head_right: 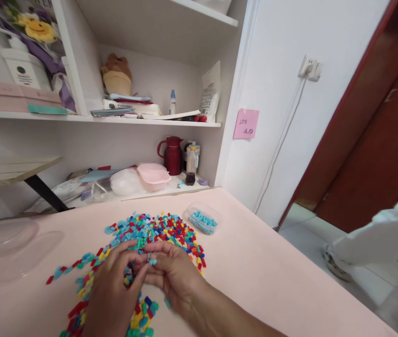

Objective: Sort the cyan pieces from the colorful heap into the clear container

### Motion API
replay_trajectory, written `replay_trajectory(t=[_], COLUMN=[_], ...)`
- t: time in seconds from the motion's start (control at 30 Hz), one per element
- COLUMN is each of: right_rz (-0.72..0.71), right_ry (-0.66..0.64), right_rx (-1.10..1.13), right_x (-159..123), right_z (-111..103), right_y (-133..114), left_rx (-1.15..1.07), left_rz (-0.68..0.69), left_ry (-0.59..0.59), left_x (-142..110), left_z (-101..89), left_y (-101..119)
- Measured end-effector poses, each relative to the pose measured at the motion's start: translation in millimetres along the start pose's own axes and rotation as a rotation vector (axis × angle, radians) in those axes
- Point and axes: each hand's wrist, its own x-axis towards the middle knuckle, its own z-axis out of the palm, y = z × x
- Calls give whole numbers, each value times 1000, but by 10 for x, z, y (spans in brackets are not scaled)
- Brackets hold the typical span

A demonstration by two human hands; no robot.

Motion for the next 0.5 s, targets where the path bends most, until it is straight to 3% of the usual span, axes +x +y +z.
replay_trajectory(t=[0.33, 0.5], right_rz=[31, -119], right_ry=[-71, -14], right_rx=[-65, -226], right_x=[25, 35], right_z=[-43, -71], right_y=[8, -160], left_rx=[8, -49], left_rz=[55, -22], left_ry=[37, 54], left_x=[10, 43], left_z=[32, 2], left_y=[-46, 10])
